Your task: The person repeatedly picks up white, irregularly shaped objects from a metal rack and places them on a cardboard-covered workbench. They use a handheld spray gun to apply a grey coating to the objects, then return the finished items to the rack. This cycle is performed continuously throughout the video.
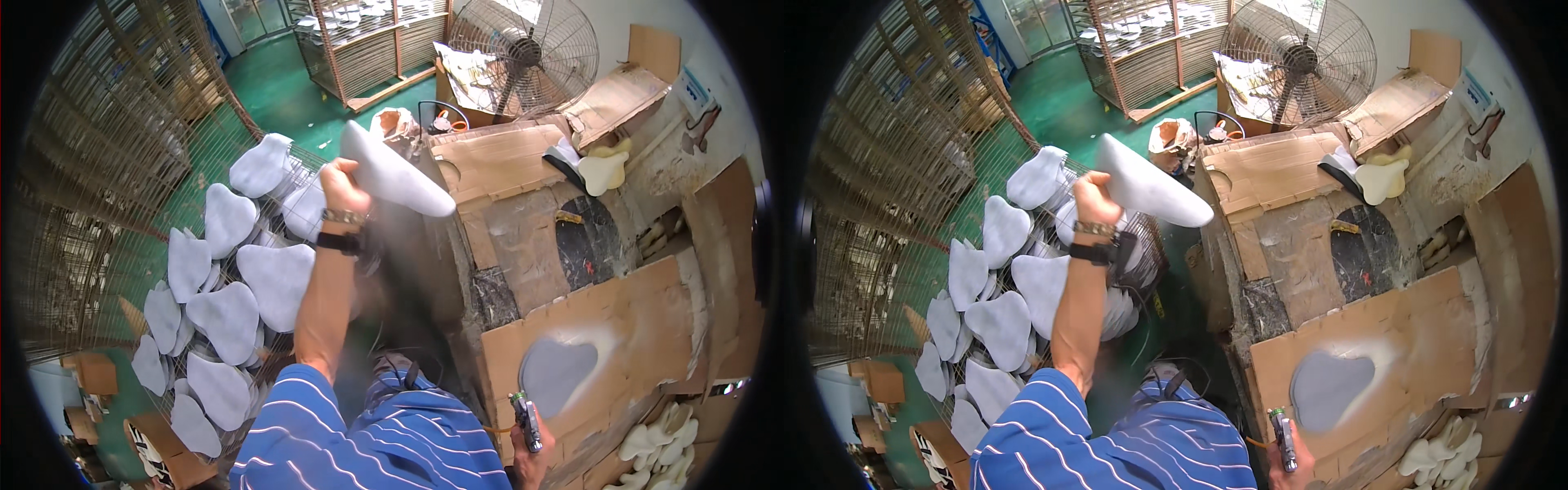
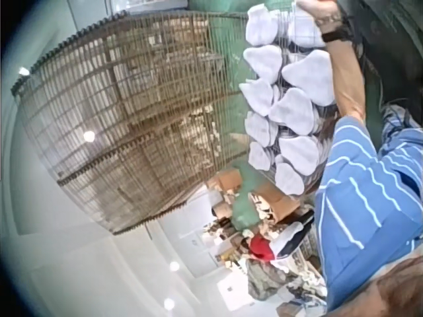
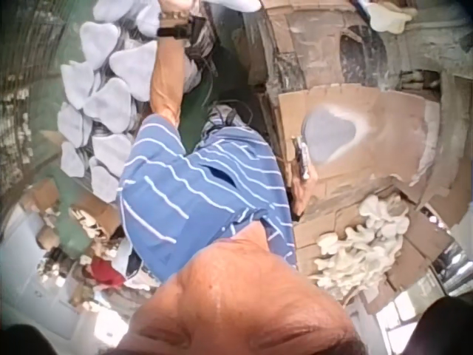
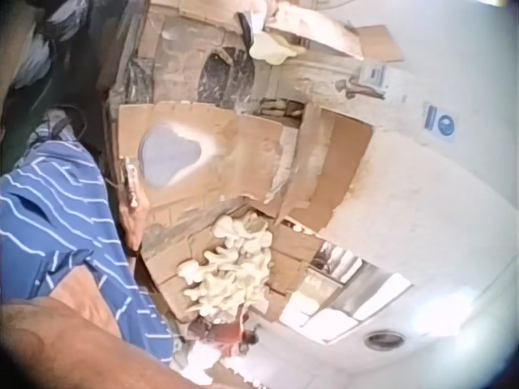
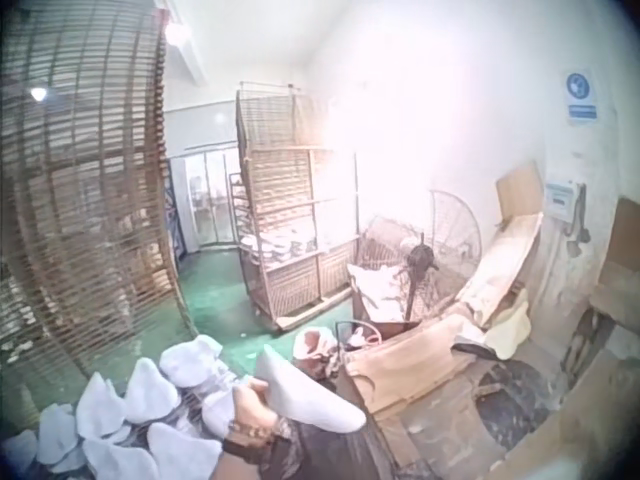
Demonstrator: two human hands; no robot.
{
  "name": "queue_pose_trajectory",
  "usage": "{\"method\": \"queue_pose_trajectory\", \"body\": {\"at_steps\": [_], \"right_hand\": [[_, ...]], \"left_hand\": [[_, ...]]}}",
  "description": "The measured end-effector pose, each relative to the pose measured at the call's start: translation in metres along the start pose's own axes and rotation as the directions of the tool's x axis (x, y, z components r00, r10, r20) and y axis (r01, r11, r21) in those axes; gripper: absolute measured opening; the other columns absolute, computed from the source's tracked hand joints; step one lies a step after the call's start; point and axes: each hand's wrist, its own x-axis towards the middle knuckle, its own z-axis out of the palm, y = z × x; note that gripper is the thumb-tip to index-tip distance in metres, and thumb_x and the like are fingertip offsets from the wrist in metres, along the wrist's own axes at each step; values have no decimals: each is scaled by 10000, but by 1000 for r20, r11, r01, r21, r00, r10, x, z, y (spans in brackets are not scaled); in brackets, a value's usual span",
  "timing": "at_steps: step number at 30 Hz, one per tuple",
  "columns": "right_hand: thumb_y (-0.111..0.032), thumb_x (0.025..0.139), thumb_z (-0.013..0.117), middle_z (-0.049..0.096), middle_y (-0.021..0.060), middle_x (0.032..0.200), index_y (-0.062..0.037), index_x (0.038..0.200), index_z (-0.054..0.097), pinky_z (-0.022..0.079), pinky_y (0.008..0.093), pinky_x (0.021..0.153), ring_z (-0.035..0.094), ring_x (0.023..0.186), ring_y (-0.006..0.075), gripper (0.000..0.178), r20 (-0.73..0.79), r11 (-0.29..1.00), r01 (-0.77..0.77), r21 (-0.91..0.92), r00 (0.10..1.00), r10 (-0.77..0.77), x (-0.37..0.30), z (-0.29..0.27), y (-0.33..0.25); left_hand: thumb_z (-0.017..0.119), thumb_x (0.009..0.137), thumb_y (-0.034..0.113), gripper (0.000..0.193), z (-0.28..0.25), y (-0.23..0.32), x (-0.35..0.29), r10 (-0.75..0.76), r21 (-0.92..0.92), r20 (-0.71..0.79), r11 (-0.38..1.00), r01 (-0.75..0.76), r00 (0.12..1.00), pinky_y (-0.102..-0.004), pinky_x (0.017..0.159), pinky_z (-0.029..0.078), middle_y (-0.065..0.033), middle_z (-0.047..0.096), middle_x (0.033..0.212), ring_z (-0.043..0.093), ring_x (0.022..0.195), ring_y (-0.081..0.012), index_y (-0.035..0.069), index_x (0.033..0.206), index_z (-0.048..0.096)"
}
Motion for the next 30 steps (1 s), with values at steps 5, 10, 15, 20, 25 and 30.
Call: {"method": "queue_pose_trajectory", "body": {"at_steps": [5,10,15,20,25,30], "right_hand": [[35,858,655,653,23,939,58,1345,609,475,237,723,563,813,88,490,-32,998,-18,-56,999,16,10,16,-9],[23,857,666,662,29,951,57,1322,626,483,241,742,575,824,88,468,9,1000,-27,-7,1000,27,22,28,-18],[0,867,678,681,44,978,55,1323,627,495,254,785,590,857,94,462,48,992,-117,-52,992,120,36,37,-16],[-87,927,657,692,88,1033,48,1357,598,503,285,792,611,881,128,455,198,995,-61,-75,977,75,57,55,-33],[-173,987,637,702,132,1087,41,1392,570,510,315,799,631,905,162,463,360,999,42,-21,932,-31,64,72,-57],[-217,1020,573,686,111,1194,-29,1433,567,511,333,808,620,943,153,454,495,953,77,-292,865,82,80,83,-80]], "left_hand": [[555,752,84,306,-40,72,26,154,144,-22,978,-149,988,-495,994,507,-104,712,1093,677,1026,-320,21,1031,664],[602,718,110,82,-223,157,47,263,428,-376,900,-85,888,-455,877,504,-102,654,965,636,912,-274,88,796,591],[697,820,252,785,-240,142,14,555,827,-389,562,14,735,-623,1119,268,-146,472,1470,413,1378,-313,57,1509,377],[704,883,268,745,-100,180,-79,696,818,-131,478,-320,706,-609,1175,224,-125,476,1501,404,1421,-285,101,1542,398],[736,900,228,670,47,248,-151,785,714,102,371,-594,612,-383,1086,341,-69,500,1429,494,1271,-188,70,1492,464],[718,882,202,538,103,372,-175,900,741,381,-158,-653,214,-387,1112,391,-89,588,1365,515,1297,-209,29,1367,565]]}}
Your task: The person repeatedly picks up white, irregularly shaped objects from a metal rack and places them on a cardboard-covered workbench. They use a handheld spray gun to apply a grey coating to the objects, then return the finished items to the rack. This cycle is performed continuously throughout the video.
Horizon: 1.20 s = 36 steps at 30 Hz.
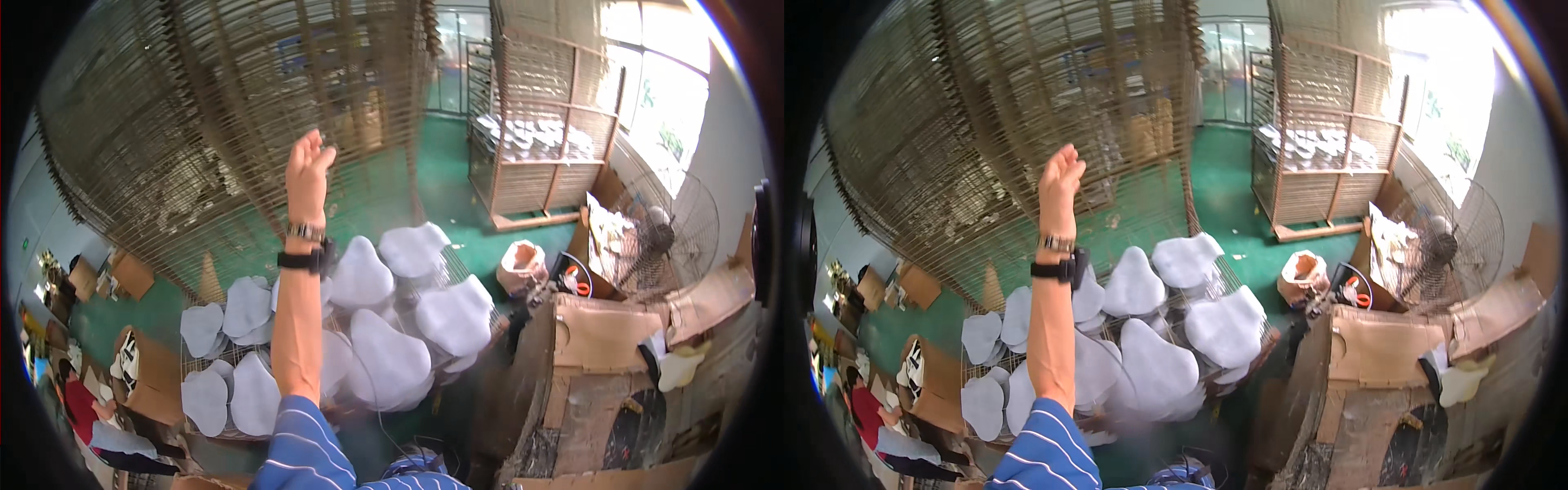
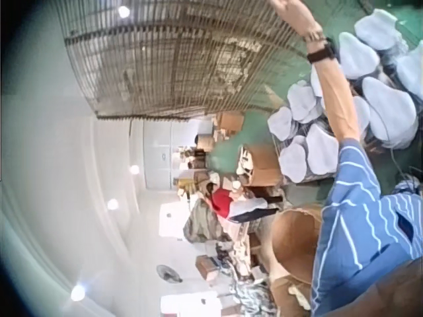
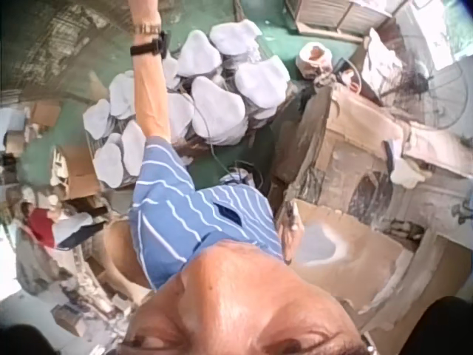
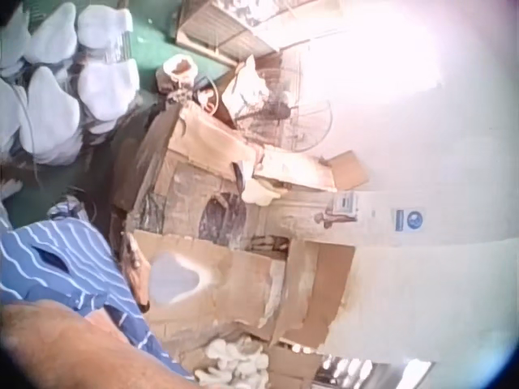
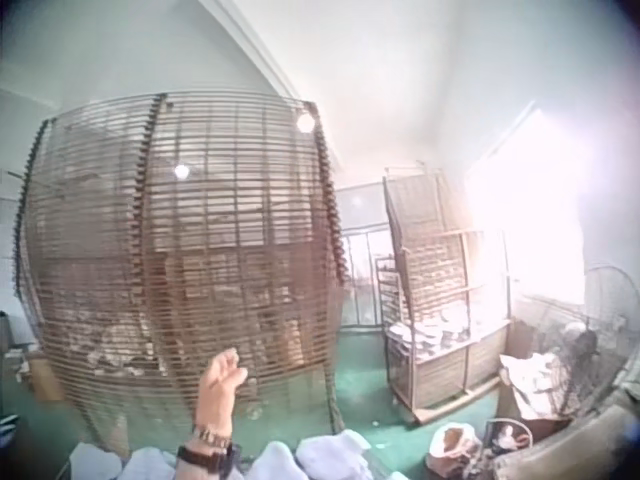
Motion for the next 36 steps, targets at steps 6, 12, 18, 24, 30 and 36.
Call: {"method": "queue_pose_trajectory", "body": {"at_steps": [6,12,18,24,30,36], "right_hand": [[-268,1015,578,679,147,1229,-23,1433,563,502,343,881,619,1054,192,485,55,985,121,120,990,-128,24,5,22],[-247,1033,572,616,114,1366,31,1433,542,458,356,1026,589,1211,220,488,61,975,157,156,984,-168,33,13,19],[-179,1035,544,635,56,1303,9,1426,564,475,285,927,593,1110,152,435,53,962,94,256,992,-111,38,30,20],[-242,1016,587,662,60,1262,-9,1420,579,488,292,909,602,1099,143,466,104,979,4,205,994,-26,23,29,16],[-189,1010,575,641,91,1307,-51,1450,552,483,316,941,588,1158,201,462,26,950,225,217,971,-236,1,22,53],[-195,1017,501,563,161,1449,-143,1497,501,402,387,1112,524,1336,333,482,6,985,128,-119,992,-128,-37,4,71]], "left_hand": [[659,830,115,428,-16,18,130,467,780,60,530,-334,882,-452,1088,424,-149,613,1286,526,1282,-334,45,1250,616],[644,852,137,531,-24,0,188,363,944,151,221,-243,919,-541,1114,351,-133,505,1413,439,1363,-334,103,1361,495],[665,872,168,584,-31,-13,166,528,957,276,-79,-277,803,-620,1140,311,-133,534,1352,461,1326,-335,101,1406,438],[723,829,167,653,-40,21,78,547,877,406,-6,-481,732,-582,1131,340,-156,562,1286,506,1218,-372,72,1413,447],[725,806,150,648,-33,36,-108,427,758,430,307,-575,795,-534,1051,382,-178,560,1283,518,1178,-389,42,1399,485],[711,836,195,683,-61,-10,-335,113,765,461,452,-458,880,-611,1186,275,-227,474,1429,433,1349,-432,14,1438,445]]}}
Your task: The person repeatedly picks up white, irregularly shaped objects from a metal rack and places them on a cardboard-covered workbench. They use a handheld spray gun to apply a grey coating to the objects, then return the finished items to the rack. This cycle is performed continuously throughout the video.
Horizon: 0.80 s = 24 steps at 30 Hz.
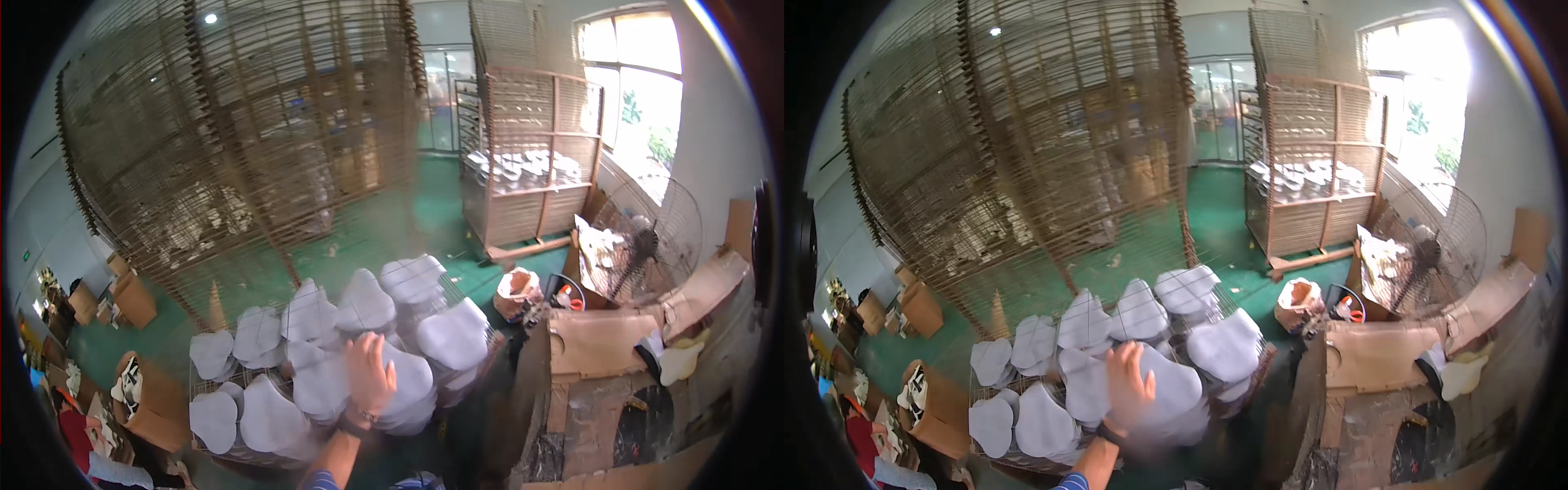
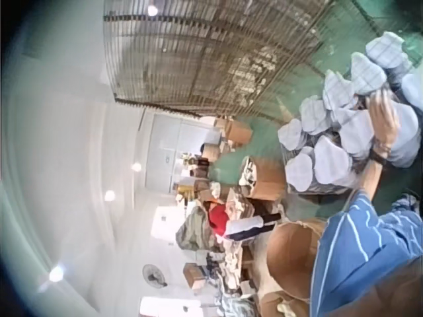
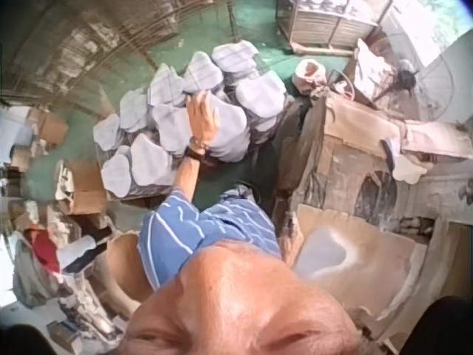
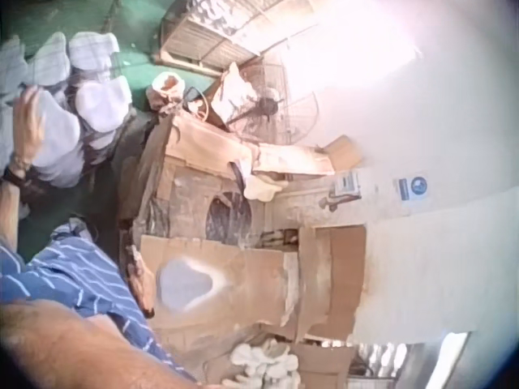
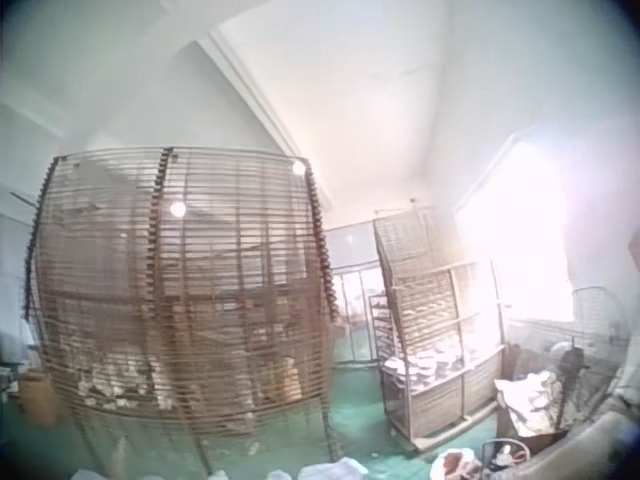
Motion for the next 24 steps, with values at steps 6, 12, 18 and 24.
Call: {"method": "queue_pose_trajectory", "body": {"at_steps": [6,12,18,24], "right_hand": [[-173,1012,525,584,147,1417,-116,1484,513,426,374,1070,544,1294,303,476,-109,993,-46,104,992,57,-25,2,20],[-145,1003,568,625,116,1349,-66,1460,539,470,344,986,582,1210,240,465,-242,965,-122,234,954,179,-57,9,32],[-117,995,611,666,86,1282,-15,1436,564,515,314,902,620,1125,176,455,-380,887,-200,417,848,370,-94,33,42],[-43,853,700,706,186,987,21,1294,637,532,341,744,681,798,254,450,-693,899,-100,426,602,395,-128,55,42]], "left_hand": [[733,838,279,848,91,7,-171,-19,74,465,997,-17,885,-620,1204,227,-246,268,1602,280,1476,-462,8,1525,315],[714,848,293,917,130,30,-165,-178,179,534,979,95,827,-635,1221,145,-256,257,1624,184,1522,-467,-5,1565,227],[667,819,184,784,157,113,-178,366,-378,556,911,-165,747,-565,1212,241,-229,392,1549,315,1477,-401,14,1520,361],[667,856,244,496,204,163,-240,533,-535,840,788,305,97,-414,1010,522,-207,698,1229,676,1145,-329,38,1306,642]]}}
